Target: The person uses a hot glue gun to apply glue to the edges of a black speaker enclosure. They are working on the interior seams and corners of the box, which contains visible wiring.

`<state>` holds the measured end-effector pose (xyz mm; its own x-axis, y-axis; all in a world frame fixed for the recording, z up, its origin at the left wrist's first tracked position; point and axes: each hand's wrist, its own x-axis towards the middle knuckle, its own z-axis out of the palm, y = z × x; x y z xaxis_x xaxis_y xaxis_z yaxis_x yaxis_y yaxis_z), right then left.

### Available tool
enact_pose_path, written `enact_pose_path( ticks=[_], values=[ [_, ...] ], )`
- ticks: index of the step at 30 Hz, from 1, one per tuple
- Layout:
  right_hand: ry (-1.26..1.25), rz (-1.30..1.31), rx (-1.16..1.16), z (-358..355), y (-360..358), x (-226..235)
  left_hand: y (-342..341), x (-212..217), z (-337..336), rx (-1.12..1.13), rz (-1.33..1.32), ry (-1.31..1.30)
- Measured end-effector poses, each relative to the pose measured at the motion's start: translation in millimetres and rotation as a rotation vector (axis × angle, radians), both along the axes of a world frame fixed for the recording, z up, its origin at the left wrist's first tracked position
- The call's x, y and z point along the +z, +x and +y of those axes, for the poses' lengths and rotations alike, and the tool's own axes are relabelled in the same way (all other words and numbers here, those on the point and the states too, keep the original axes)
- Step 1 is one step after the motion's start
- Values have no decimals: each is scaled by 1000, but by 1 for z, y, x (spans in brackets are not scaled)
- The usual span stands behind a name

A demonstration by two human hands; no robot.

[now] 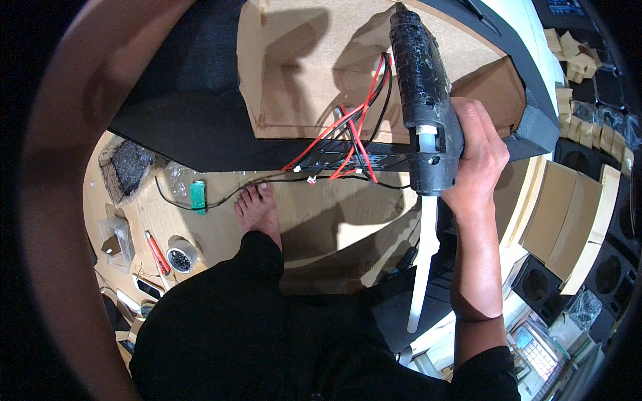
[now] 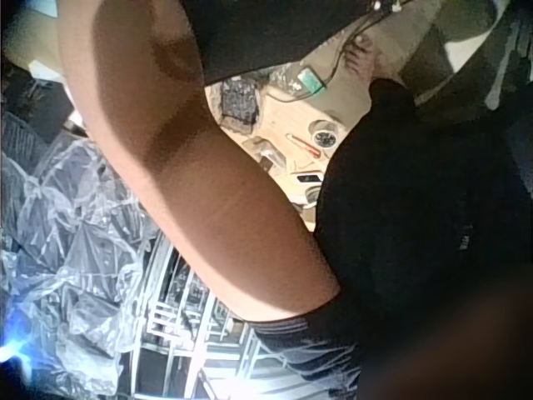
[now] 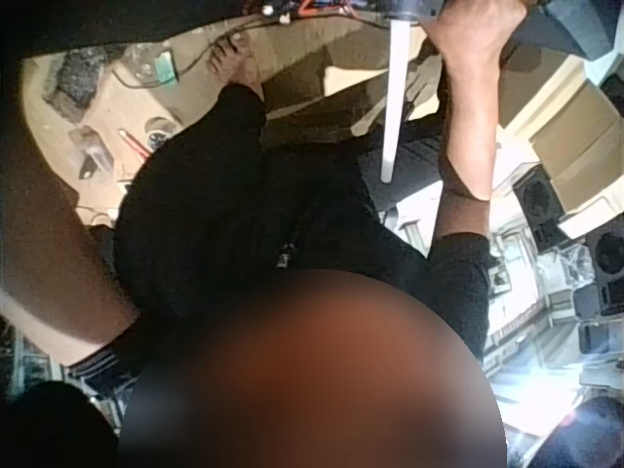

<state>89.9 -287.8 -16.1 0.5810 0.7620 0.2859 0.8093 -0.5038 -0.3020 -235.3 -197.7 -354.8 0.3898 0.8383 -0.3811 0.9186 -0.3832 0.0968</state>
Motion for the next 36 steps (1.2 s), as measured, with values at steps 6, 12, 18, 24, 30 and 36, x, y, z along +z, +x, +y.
enact_pose_path(
  ticks=[6, 12, 18, 24, 30, 36],
  values=[
    [-13, -22, -10, -4, 1, -1, 1, -1, 0, -2, 0, 1],
    [-16, 0, -40, -4, -2, 2, 1, -1, 0, -2, -1, -2],
    [68, -66, -14, -5, 1, -3, 1, -1, 2, -1, 1, 3],
    [76, -49, -42, -6, -1, -3, 1, -3, 3, -6, 1, 8],
    [81, -49, -70, -9, -2, -4, 0, -2, 4, -12, 0, 8],
    [84, -27, -101, -11, -5, -4, 0, -2, 4, -15, 3, 9]
  ],
)
